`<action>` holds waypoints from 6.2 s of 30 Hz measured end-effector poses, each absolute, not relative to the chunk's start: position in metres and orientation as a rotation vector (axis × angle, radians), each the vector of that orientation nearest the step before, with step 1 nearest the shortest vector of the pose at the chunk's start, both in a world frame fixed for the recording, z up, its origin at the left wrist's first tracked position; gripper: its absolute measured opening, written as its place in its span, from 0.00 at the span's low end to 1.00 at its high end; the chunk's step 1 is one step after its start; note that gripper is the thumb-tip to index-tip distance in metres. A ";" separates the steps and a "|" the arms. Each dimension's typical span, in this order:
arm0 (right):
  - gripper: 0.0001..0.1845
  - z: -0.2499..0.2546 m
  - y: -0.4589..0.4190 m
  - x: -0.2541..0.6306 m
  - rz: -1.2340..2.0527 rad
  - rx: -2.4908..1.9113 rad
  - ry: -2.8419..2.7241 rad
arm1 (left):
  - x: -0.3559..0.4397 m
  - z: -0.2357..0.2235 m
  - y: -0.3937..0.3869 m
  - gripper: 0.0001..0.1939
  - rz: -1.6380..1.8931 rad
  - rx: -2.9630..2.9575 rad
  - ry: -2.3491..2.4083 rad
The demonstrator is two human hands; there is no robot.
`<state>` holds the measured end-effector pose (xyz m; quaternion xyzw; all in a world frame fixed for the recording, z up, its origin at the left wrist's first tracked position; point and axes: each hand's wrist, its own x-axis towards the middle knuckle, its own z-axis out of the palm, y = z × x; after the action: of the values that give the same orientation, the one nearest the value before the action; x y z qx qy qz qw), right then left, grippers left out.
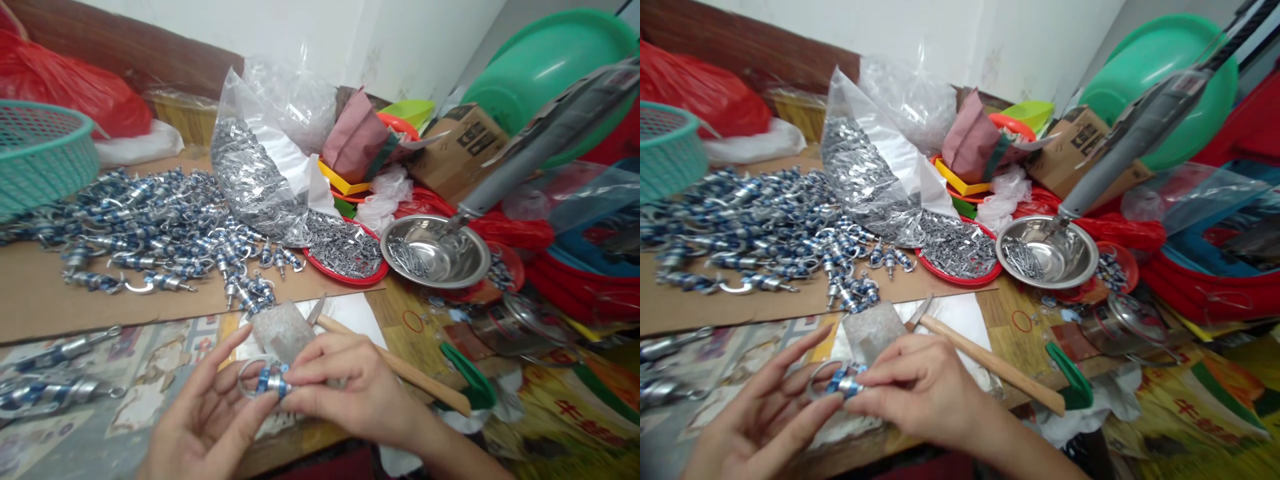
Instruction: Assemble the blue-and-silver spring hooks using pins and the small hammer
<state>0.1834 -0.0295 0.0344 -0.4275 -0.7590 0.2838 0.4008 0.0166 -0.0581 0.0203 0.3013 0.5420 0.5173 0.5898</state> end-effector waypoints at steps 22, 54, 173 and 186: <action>0.09 0.002 0.076 0.264 0.143 -1.470 -1.777 | -0.006 0.002 -0.028 0.07 0.903 0.958 1.076; 0.06 0.030 -0.016 0.167 0.611 -1.177 -2.306 | 0.006 0.005 -0.039 0.13 1.133 0.830 1.101; 0.13 0.035 0.029 0.242 0.025 -1.702 -2.133 | -0.003 0.021 -0.044 0.19 0.813 0.996 1.275; 0.09 0.018 0.094 0.284 0.048 -1.959 -2.189 | -0.008 0.009 -0.029 0.20 0.783 0.778 0.916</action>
<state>0.2842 0.0940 0.0185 -0.6632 -0.7413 0.0163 0.1017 -0.0083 -0.0289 0.0092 0.3563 0.4196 0.3589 0.7538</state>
